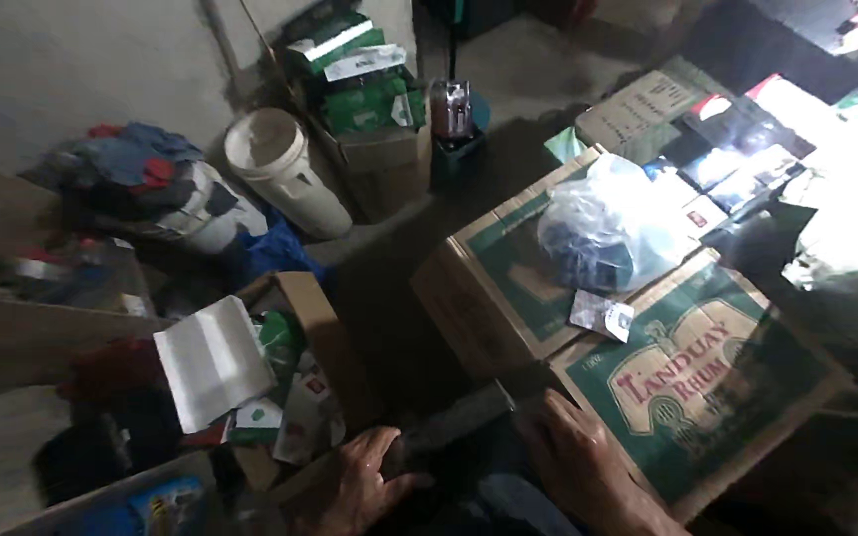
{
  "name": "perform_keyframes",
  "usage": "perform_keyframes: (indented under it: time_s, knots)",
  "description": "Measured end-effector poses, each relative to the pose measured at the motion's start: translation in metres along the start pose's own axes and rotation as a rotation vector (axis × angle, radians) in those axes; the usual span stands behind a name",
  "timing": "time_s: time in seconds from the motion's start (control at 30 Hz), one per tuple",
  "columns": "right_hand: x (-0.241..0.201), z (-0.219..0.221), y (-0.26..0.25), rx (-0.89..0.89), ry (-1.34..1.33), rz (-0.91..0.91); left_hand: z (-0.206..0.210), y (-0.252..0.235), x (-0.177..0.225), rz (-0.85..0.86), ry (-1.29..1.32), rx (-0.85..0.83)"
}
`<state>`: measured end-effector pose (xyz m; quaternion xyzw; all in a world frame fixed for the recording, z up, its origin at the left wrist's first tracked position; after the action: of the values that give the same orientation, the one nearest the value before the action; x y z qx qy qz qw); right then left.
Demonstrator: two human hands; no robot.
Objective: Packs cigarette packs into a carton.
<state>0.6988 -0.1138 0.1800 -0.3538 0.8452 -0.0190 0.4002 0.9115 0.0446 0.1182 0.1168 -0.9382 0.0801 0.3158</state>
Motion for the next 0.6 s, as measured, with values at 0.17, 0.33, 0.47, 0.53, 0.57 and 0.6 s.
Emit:
perform_keyframes:
  time_s: [0.17, 0.33, 0.47, 0.53, 0.57, 0.6]
  knots:
    - [-0.005, 0.016, -0.092, 0.213, 0.192, -0.231, -0.022, -0.045, 0.022, -0.32, -0.016, 0.112]
    - [-0.001, 0.035, -0.166, 0.361, 0.189, -0.261, -0.022, -0.12, -0.005, -0.272, 0.216, 0.267]
    - [0.014, 0.071, -0.206, 0.41, 0.225, -0.19, -0.024, -0.19, -0.032, -0.359, 0.165, 0.09]
    - [0.022, 0.092, -0.221, 0.366, 0.224, -0.114, -0.025, -0.227, -0.053, -0.392, 0.182, -0.021]
    - [0.026, 0.103, -0.227, 0.329, 0.217, -0.068, -0.026, -0.243, -0.063, -0.382, 0.208, -0.043]
    - [0.028, 0.113, -0.231, 0.284, 0.203, -0.021, -0.027, -0.258, -0.073, -0.348, 0.253, -0.03]
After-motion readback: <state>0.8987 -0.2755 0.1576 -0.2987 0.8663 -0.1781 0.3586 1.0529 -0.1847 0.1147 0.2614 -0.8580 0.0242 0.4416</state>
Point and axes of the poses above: each hand's wrist, its own y-axis away from the middle knuckle, its own z-axis out of the palm, x = y × z, the point moved 5 cm from there along -y, towards the middle knuckle, and after that the axes turned 8 degrees about x, right-handed, at the moved point
